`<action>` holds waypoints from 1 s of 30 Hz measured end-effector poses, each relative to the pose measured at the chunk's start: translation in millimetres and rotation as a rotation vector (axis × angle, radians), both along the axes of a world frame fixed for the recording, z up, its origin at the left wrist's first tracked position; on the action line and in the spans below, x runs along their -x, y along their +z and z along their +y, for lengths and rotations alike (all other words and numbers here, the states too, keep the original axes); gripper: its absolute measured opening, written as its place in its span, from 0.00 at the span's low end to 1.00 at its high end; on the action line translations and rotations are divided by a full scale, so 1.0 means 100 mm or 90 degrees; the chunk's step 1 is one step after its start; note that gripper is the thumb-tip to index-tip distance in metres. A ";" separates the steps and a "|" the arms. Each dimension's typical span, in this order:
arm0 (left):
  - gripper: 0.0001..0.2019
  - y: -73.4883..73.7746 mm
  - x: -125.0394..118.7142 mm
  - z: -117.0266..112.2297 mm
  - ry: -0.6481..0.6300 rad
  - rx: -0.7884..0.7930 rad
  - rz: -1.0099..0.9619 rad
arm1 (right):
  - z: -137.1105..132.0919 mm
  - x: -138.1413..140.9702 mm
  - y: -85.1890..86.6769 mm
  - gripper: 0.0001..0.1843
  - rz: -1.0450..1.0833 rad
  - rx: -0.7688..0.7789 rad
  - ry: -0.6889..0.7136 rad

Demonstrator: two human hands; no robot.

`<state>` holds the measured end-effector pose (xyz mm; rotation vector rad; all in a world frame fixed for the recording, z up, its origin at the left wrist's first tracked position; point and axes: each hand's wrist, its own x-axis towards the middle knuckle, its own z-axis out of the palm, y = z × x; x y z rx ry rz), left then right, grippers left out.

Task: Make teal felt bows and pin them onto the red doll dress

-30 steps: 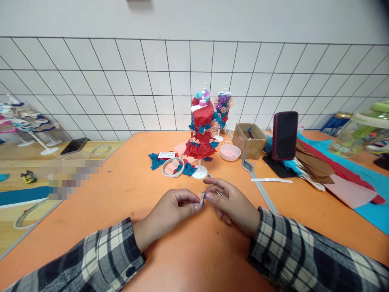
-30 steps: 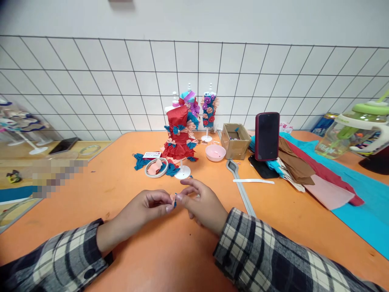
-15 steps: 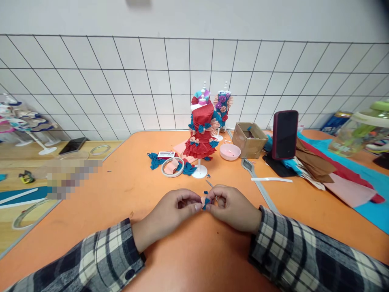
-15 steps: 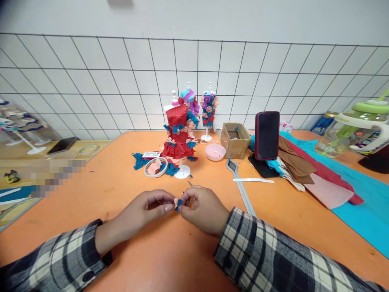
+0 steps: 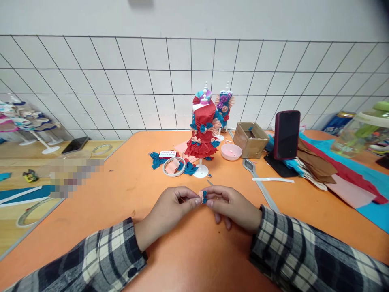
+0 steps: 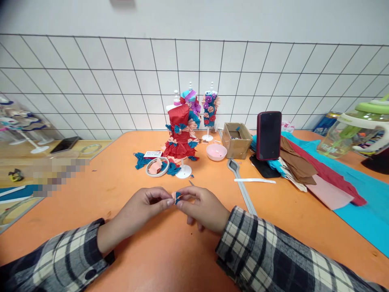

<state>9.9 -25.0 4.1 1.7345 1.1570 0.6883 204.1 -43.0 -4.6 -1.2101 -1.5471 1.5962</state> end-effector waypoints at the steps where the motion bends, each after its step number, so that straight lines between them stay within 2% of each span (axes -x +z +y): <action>1: 0.10 0.00 -0.01 0.00 0.004 0.000 -0.007 | -0.01 0.01 0.00 0.20 0.009 0.014 0.000; 7: 0.09 0.02 -0.03 -0.05 -0.001 -0.064 0.055 | -0.02 0.06 0.00 0.16 0.030 0.037 -0.045; 12: 0.08 0.03 -0.03 -0.06 -0.032 -0.114 0.100 | -0.01 0.04 0.03 0.16 -0.010 0.038 -0.018; 18: 0.08 0.03 -0.02 -0.04 -0.062 -0.107 0.086 | 0.01 0.01 0.04 0.15 -0.039 0.051 -0.013; 23: 0.08 0.03 -0.03 -0.04 -0.040 -0.088 0.069 | 0.02 0.00 0.01 0.18 0.035 0.076 0.001; 30: 0.09 0.03 0.00 -0.03 -0.070 -0.103 0.082 | 0.04 -0.04 0.00 0.15 0.004 0.106 0.013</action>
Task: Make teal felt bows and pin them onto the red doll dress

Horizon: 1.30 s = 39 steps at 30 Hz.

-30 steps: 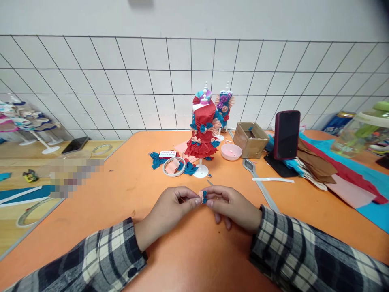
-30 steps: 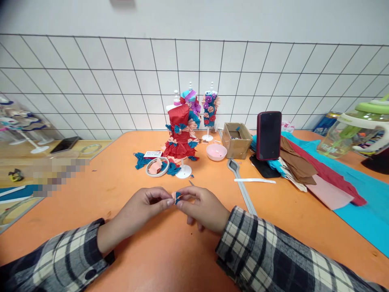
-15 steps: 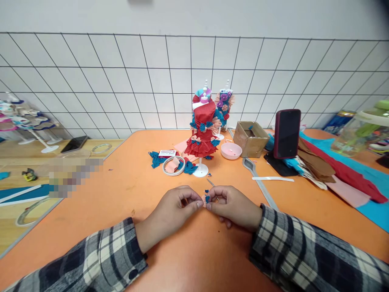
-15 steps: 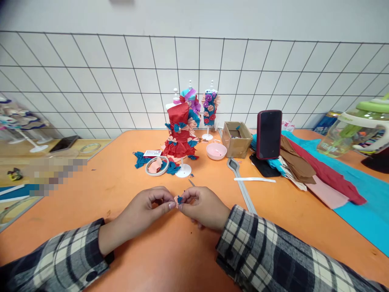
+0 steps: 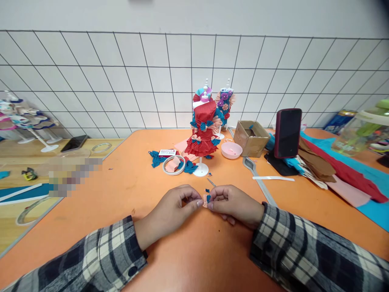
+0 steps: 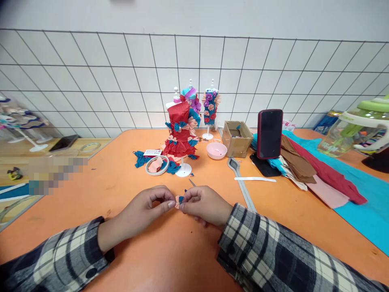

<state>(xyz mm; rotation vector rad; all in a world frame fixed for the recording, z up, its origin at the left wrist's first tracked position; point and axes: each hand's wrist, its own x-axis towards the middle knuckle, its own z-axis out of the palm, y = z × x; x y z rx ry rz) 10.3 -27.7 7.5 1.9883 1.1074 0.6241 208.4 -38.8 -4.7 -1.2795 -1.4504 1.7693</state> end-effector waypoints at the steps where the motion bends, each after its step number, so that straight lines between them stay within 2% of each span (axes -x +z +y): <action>1: 0.09 0.00 0.00 0.00 0.006 -0.003 -0.005 | 0.00 0.00 0.01 0.15 -0.004 -0.001 0.002; 6: 0.14 -0.02 0.00 -0.01 0.036 0.059 -0.039 | -0.03 0.04 0.03 0.15 -0.004 -0.015 -0.017; 11: 0.10 -0.05 0.00 0.01 0.030 0.129 -0.047 | -0.03 0.02 0.03 0.16 -0.011 -0.017 -0.001; 17: 0.11 -0.04 0.00 0.03 0.022 0.154 -0.061 | 0.00 0.00 0.03 0.17 -0.040 -0.034 -0.011; 24: 0.12 -0.01 0.03 0.03 -0.020 0.190 -0.148 | -0.03 0.04 0.04 0.16 -0.043 -0.076 -0.047; 31: 0.11 -0.08 -0.03 0.03 0.066 0.211 -0.175 | -0.04 0.07 0.01 0.14 -0.078 -0.110 -0.056; 33: 0.12 -0.10 -0.03 0.03 0.068 0.233 -0.168 | -0.04 0.07 0.01 0.12 -0.119 -0.153 -0.060; 37: 0.12 -0.09 -0.01 0.04 0.044 0.247 -0.143 | -0.03 0.05 0.03 0.08 -0.221 -0.330 -0.075; 39: 0.12 -0.08 -0.02 0.03 0.043 0.243 -0.148 | -0.03 0.04 0.04 0.06 -0.235 -0.374 -0.089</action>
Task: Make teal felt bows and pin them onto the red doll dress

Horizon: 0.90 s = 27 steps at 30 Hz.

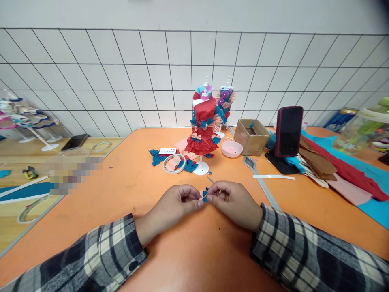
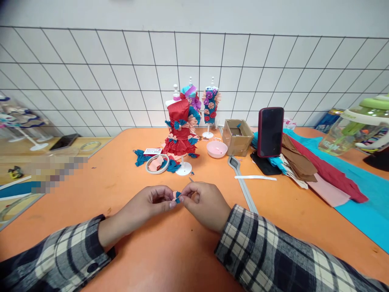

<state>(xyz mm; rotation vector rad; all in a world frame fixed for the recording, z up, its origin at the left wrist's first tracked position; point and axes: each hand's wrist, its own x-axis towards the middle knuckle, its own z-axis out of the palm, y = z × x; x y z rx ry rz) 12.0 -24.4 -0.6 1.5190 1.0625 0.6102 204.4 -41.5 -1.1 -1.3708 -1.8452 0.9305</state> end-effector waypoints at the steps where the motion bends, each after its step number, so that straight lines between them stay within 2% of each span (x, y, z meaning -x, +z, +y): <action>1: 0.12 0.01 0.00 0.00 0.002 -0.001 -0.004 | 0.00 0.00 0.01 0.07 0.018 0.006 -0.001; 6: 0.12 0.02 -0.02 -0.01 0.006 -0.002 0.004 | -0.01 0.01 0.04 0.15 0.193 0.159 -0.002; 14: 0.12 0.00 0.00 0.01 0.027 -0.017 -0.012 | 0.00 0.03 0.00 0.12 0.215 0.232 -0.001; 18: 0.12 0.00 0.00 0.01 0.017 -0.030 0.002 | -0.02 0.03 0.00 0.14 0.230 0.244 0.037; 22: 0.11 -0.01 -0.01 -0.01 -0.020 -0.045 0.026 | -0.01 0.04 -0.01 0.16 0.225 0.197 0.012; 27: 0.11 -0.02 -0.01 0.00 0.011 -0.042 -0.020 | 0.00 0.04 -0.01 0.14 0.195 0.216 0.008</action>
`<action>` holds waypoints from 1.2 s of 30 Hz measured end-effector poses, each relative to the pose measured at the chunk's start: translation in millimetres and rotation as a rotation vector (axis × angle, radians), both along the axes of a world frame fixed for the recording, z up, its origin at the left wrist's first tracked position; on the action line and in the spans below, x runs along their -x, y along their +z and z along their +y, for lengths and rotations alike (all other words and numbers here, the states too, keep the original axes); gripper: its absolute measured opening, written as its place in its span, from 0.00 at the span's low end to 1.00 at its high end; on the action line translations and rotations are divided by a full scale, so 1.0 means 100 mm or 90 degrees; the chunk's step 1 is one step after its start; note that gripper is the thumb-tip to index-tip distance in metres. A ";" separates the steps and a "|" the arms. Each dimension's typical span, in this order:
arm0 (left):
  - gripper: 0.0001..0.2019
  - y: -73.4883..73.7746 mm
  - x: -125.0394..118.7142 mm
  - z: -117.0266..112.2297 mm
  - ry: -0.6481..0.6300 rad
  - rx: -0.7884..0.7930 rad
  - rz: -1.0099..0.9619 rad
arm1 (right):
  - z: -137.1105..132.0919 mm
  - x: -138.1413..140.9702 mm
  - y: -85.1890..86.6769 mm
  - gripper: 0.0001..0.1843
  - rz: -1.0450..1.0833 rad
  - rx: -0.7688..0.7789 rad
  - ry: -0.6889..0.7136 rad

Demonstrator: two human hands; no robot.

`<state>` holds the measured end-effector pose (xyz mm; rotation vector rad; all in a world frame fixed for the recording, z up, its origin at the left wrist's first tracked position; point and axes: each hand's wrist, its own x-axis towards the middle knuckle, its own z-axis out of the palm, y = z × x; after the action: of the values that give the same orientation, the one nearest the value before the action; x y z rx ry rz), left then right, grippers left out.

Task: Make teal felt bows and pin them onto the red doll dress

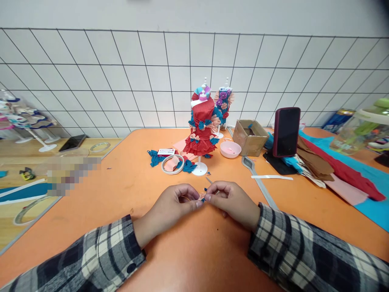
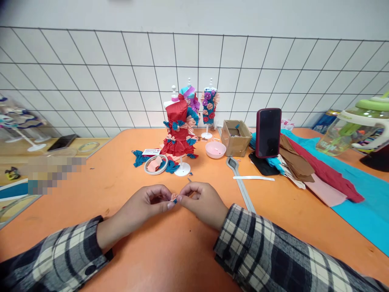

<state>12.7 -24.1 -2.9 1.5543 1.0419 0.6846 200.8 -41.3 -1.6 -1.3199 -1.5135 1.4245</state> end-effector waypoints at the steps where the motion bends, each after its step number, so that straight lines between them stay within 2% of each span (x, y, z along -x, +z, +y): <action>1: 0.11 0.00 0.00 0.00 0.004 0.003 -0.007 | 0.00 0.00 0.00 0.14 0.010 0.010 0.006; 4: 0.11 0.02 0.00 -0.01 -0.004 -0.002 0.012 | -0.02 -0.01 0.01 0.15 0.038 0.006 0.007; 7: 0.10 0.03 -0.02 -0.03 -0.022 -0.019 0.041 | -0.02 0.00 -0.01 0.17 0.042 -0.051 0.010; 11: 0.11 0.04 -0.01 -0.04 -0.021 -0.034 0.044 | 0.00 0.00 -0.03 0.12 -0.011 -0.085 0.002; 15: 0.21 0.03 0.03 0.00 0.025 -0.052 0.057 | 0.03 -0.02 -0.02 0.12 -0.023 -0.078 -0.046; 21: 0.10 0.03 0.04 0.02 -0.013 -0.059 0.086 | 0.00 -0.01 0.01 0.09 -0.034 -0.080 0.003; 27: 0.09 0.08 0.01 -0.03 -0.023 -0.075 0.069 | -0.04 0.02 0.01 0.16 0.071 0.016 0.042; 33: 0.08 0.13 0.01 -0.05 -0.027 -0.120 0.096 | -0.04 0.02 0.01 0.16 0.073 0.004 0.049; 36: 0.07 0.13 0.02 -0.05 -0.033 -0.146 0.108 | -0.04 0.02 0.03 0.20 0.057 -0.014 0.068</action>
<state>10.6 -29.1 10.1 1.8584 1.0713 0.6631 199.3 -45.5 1.1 -1.1612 -1.5554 1.5095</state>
